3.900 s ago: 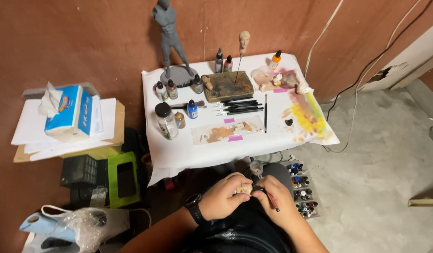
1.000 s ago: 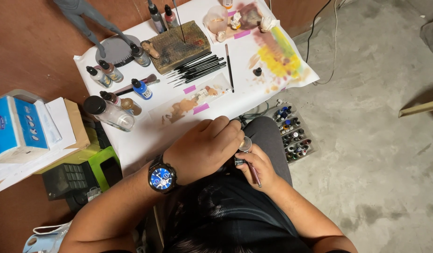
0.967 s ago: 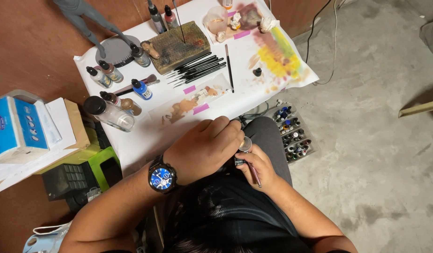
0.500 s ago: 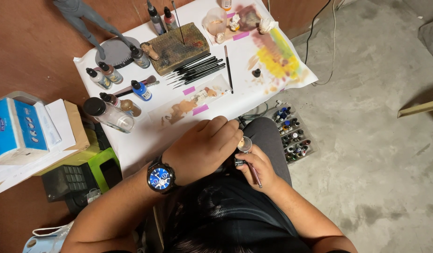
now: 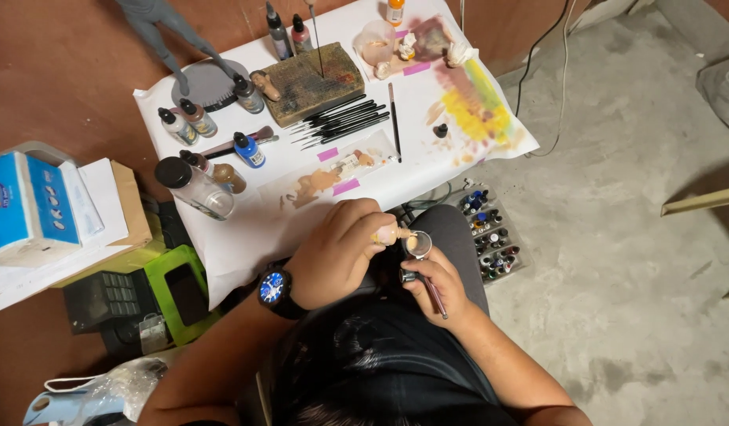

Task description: Applying paint to a small figurine head using an airbrush and a fine detail brush at a workbench.

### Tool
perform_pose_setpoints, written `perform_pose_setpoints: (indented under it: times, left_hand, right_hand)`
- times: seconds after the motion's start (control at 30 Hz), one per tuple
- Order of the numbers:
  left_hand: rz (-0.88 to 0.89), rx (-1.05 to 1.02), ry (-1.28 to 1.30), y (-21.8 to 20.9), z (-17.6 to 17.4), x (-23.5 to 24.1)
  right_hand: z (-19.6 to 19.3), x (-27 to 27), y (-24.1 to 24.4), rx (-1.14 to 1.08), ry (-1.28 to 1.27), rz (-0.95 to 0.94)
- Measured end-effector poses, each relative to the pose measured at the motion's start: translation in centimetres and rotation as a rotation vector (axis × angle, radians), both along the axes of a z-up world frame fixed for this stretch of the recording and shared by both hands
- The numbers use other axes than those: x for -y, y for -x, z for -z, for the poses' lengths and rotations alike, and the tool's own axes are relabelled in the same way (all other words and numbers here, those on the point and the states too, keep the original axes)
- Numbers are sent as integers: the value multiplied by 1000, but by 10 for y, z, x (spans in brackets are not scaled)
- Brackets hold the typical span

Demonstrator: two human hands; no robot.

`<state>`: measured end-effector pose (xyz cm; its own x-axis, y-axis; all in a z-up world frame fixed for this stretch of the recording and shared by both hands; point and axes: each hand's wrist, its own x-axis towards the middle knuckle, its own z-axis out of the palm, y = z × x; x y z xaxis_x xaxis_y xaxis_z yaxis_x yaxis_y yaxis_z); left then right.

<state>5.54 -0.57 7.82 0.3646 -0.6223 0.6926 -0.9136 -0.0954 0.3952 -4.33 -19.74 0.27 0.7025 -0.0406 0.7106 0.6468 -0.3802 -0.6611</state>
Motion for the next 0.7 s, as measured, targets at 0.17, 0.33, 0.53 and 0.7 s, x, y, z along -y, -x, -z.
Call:
perform_pose_setpoints:
  times: [0.17,0.33,0.53,0.7]
  left_hand:
    - [69,-519,220,7,38,-5]
    - [38,-690,253,20,63,-4]
    - [83,-699,261,25,72,-6]
    - [423,-1858,254,31,56,-11]
  right_hand:
    - [36,23,-4,32,16,40]
    - [0,27,-11,50,91,76]
    - [-32,25,-23,37,345,-25]
    - [-41,28,-28,0,473,-183]
